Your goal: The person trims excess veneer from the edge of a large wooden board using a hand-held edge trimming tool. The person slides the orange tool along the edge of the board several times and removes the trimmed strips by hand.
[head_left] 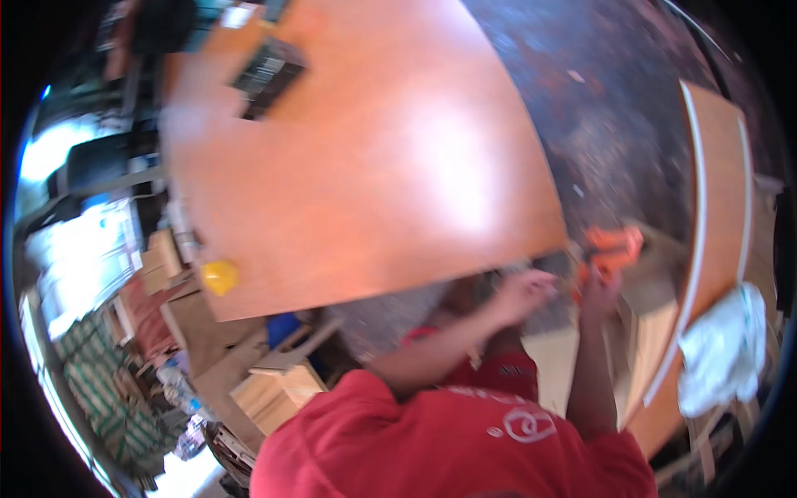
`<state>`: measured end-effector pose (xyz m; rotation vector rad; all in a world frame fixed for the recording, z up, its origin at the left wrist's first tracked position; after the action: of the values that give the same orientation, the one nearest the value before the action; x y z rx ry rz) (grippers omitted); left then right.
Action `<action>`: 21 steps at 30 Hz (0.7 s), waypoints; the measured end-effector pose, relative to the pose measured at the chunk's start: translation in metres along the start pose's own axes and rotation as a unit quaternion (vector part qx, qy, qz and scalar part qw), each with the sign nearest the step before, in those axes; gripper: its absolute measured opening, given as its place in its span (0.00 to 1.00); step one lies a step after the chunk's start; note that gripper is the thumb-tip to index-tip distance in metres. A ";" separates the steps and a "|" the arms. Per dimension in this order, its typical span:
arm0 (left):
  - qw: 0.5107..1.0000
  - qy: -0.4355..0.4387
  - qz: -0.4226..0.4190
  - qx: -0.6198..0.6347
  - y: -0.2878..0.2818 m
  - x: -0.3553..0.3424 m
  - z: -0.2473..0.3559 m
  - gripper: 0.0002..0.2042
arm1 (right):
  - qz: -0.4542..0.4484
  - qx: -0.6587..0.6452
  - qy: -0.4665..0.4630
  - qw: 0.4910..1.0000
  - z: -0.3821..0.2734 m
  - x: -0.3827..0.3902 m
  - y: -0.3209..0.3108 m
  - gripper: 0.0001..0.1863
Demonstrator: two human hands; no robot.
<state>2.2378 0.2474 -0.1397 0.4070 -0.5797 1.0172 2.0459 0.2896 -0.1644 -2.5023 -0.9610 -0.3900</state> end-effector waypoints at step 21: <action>0.981 -0.003 -0.189 -0.048 -0.013 -0.029 0.033 0.05 | 0.060 -0.182 0.052 0.980 -0.070 0.026 0.021 0.11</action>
<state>2.2292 0.2025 -0.1328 0.4161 -0.5288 0.6212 2.0717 0.2568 -0.0995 -2.8141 -0.7467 -0.7068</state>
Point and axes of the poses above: each hand's wrist, its own x-axis away from the middle knuckle, its own y-axis out of the palm, z = x × y, the point moved 1 cm from there along -x, towards the middle knuckle, and after that the axes turned 6 degrees about z, right-handed, at the moved point
